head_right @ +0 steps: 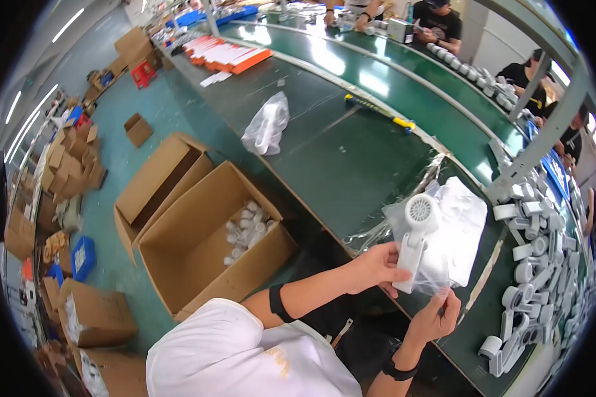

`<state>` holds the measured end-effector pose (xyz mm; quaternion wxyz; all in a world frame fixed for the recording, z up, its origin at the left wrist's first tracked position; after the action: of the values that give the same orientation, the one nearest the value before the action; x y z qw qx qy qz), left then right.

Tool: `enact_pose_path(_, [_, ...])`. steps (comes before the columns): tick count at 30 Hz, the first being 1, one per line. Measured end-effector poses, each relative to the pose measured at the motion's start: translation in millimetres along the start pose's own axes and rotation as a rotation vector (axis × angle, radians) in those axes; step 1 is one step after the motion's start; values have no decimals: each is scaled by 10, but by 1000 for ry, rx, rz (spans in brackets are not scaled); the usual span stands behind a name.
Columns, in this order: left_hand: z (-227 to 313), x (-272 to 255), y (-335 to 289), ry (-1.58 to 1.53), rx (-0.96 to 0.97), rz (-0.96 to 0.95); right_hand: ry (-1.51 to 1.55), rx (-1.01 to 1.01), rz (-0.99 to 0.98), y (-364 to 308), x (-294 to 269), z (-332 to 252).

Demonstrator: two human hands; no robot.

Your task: The person moves several bagged fans from the table into a box, then individually bags more fans from a pile and sets them on the table. Finally, they gather the newly bagged fans and place them into the box.

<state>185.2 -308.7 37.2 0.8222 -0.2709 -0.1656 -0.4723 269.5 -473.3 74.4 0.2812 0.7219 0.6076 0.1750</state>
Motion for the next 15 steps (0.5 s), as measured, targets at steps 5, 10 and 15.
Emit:
enact_pose_path(5, [47, -284, 28, -51, 71, 83, -43, -101, -255, -262, 208, 183])
enact_pose_path(10, [598, -1092, 135, 323, 510, 500, 29, 210, -441, -344, 348, 367])
enact_pose_path(15, [1445, -1801, 109, 1122, 822, 1094, 113, 428, -490, -356, 373, 647])
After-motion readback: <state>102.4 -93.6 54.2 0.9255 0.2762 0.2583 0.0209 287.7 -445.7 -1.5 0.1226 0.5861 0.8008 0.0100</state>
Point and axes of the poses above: each hand's wrist, its own y-axis towards the middle knuckle, its own x-axis out of the palm, z = x × y, the point moved 8 cm from there along y, towards the middle knuckle, and after that the axes turned 12 degrees about z, right-handed, at the moved point
